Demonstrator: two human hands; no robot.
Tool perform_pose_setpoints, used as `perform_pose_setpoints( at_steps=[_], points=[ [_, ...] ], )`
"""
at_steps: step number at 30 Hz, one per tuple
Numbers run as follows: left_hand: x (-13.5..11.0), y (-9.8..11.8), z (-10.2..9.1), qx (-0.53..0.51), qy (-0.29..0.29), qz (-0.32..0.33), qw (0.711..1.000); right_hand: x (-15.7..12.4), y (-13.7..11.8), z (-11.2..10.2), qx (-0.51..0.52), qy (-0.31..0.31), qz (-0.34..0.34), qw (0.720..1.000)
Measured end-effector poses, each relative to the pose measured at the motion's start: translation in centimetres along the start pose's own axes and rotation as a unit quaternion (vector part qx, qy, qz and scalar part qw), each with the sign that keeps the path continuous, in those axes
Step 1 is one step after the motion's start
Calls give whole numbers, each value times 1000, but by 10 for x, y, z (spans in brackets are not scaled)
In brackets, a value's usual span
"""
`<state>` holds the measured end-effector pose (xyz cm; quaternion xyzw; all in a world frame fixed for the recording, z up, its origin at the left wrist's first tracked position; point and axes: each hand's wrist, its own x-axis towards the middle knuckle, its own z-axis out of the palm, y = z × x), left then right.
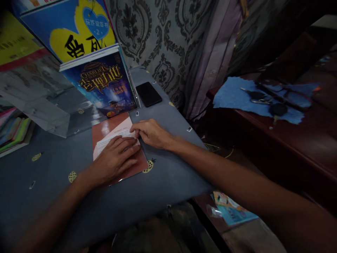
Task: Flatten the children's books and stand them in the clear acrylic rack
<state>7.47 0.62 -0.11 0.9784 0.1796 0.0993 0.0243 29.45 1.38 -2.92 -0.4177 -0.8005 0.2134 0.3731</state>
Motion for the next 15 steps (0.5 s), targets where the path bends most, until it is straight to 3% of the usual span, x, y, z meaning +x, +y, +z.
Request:
perform_pose_setpoints(
  at_steps=[15],
  points=[
    [-3,7,1,-12,-2,26,1000,-2,-2,2,-19,17,-3,1000]
  ],
)
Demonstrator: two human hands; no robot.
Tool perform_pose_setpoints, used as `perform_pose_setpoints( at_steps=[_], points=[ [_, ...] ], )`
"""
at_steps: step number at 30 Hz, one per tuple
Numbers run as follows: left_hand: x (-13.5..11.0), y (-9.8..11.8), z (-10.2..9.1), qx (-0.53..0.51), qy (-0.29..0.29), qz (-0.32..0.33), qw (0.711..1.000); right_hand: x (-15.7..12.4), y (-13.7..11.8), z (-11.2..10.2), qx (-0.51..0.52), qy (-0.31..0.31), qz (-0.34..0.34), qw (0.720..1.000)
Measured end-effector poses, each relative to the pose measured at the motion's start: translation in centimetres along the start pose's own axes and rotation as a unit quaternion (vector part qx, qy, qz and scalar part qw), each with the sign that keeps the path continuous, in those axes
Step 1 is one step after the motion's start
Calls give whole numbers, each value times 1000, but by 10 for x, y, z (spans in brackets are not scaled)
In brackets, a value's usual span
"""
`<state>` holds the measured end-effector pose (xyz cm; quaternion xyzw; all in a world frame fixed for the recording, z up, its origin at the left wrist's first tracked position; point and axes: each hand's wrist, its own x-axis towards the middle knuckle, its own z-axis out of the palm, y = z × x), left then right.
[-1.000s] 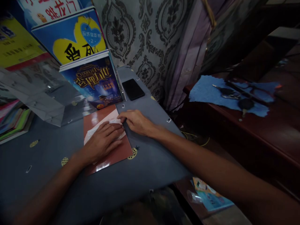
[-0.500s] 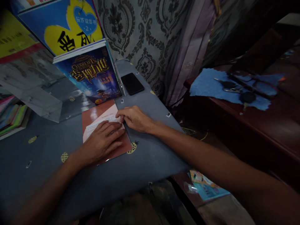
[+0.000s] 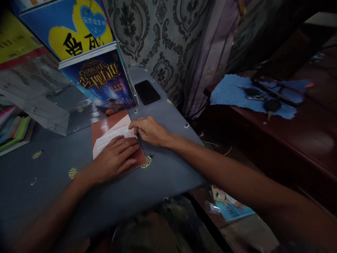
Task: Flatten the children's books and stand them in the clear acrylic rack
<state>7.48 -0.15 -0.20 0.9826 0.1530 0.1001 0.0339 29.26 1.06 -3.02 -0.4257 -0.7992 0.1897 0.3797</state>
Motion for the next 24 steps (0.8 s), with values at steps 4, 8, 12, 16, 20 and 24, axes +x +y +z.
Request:
perform_pose_setpoints(
  at_steps=[4,8,12,16,20,24],
  points=[
    [-5,3,0,-16,-11,-12,1000,-6,-8,-1,-2,31,-3,1000],
    [-5,6,1,-5,-12,-8,1000,-11,-11,1,8,-1,-14,1000],
    [-4,5,-1,9,-17,3,1000,-13,-11,4,10,-19,-10,1000],
    [-5,5,-1,14,-5,21,1000,-13,-10,4,4,-20,-13,1000],
    [-4,11,2,-2,-4,20,1000,-13,-10,4,-4,-17,-20,1000],
    [-4,11,-3,-14,-22,30,999,-14,-11,4,-9,-23,-25,999]
  ],
)
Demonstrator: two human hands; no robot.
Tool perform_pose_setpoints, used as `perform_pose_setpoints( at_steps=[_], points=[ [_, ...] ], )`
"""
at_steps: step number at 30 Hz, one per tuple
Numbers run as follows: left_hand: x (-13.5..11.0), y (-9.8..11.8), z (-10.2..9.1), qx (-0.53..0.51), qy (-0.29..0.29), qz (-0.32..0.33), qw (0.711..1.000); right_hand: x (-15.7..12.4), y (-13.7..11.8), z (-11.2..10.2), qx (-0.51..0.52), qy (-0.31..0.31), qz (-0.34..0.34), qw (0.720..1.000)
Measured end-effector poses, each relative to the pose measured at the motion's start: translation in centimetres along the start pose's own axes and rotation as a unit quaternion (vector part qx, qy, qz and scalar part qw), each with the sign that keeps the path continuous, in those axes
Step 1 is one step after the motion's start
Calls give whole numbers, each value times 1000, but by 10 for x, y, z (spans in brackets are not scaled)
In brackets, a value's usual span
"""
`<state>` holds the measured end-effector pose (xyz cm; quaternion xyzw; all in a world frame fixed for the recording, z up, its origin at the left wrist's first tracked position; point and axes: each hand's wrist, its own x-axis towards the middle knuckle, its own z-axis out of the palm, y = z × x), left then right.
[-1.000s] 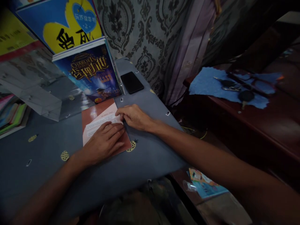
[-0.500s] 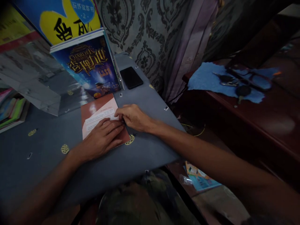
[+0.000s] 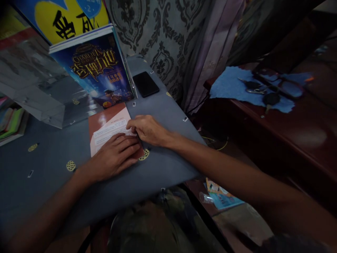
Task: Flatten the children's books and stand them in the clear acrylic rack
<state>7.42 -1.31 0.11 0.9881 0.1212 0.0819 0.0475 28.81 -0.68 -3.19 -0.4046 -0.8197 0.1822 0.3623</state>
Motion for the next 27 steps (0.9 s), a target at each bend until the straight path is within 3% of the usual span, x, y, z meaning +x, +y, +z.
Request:
perform_pose_setpoints(
  at_steps=[6,12,17,23,27],
  points=[
    [-4,0,-6,-21,-14,11,1000,-3,-8,-1,3,3,1,1000],
    [0,16,-3,48,3,22,999,-5,-6,-1,4,-18,5,1000],
    [-4,25,-8,55,-19,25,998,-5,-4,1,7,-17,-2,1000],
    [-12,56,-4,138,-43,-68,987,-6,-6,3,-14,-9,-23,1000],
    [-15,82,9,163,-8,-142,976,-22,-22,1,-23,-8,-37,999]
  ],
)
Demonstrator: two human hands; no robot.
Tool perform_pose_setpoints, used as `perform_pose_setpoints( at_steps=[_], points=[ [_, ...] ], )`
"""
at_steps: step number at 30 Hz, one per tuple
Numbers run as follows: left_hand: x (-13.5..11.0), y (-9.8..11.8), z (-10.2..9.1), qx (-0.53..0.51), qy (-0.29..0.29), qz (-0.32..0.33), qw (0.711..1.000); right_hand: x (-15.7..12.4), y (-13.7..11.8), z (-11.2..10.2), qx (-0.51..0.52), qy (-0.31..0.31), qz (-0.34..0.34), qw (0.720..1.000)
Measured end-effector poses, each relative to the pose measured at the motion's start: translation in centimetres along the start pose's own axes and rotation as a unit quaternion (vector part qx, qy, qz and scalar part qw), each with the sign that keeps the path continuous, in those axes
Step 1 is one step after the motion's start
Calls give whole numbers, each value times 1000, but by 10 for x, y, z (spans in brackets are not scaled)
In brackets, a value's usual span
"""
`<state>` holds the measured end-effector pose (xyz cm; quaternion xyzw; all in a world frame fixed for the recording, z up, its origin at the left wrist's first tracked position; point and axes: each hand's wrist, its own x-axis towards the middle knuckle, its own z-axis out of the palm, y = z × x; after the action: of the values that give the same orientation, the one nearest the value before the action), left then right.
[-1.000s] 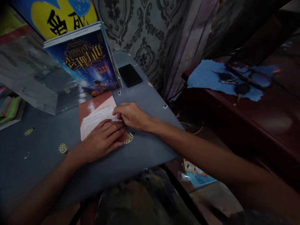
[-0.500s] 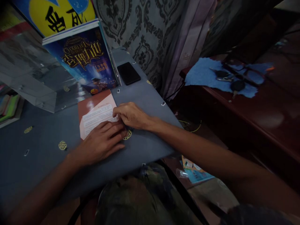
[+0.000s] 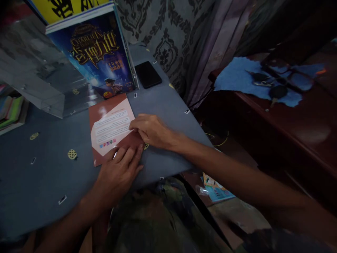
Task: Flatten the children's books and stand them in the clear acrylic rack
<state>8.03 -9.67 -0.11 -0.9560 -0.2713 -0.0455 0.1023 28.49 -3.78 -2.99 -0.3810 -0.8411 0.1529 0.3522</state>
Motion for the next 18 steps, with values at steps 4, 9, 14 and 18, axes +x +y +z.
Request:
perform_pose_setpoints(
  at_steps=[4,9,14,18],
  points=[
    [-11,18,10,-42,79,-73,993,-31,-31,0,-25,4,17,1000],
    [-20,32,16,-80,107,-139,981,-59,-60,9,-132,-32,26,990],
    [-20,36,15,-90,111,-160,977,-63,-66,16,-181,-55,30,981],
    [-20,34,14,-104,108,-165,975,-63,-66,17,-193,-53,23,979]
  ],
)
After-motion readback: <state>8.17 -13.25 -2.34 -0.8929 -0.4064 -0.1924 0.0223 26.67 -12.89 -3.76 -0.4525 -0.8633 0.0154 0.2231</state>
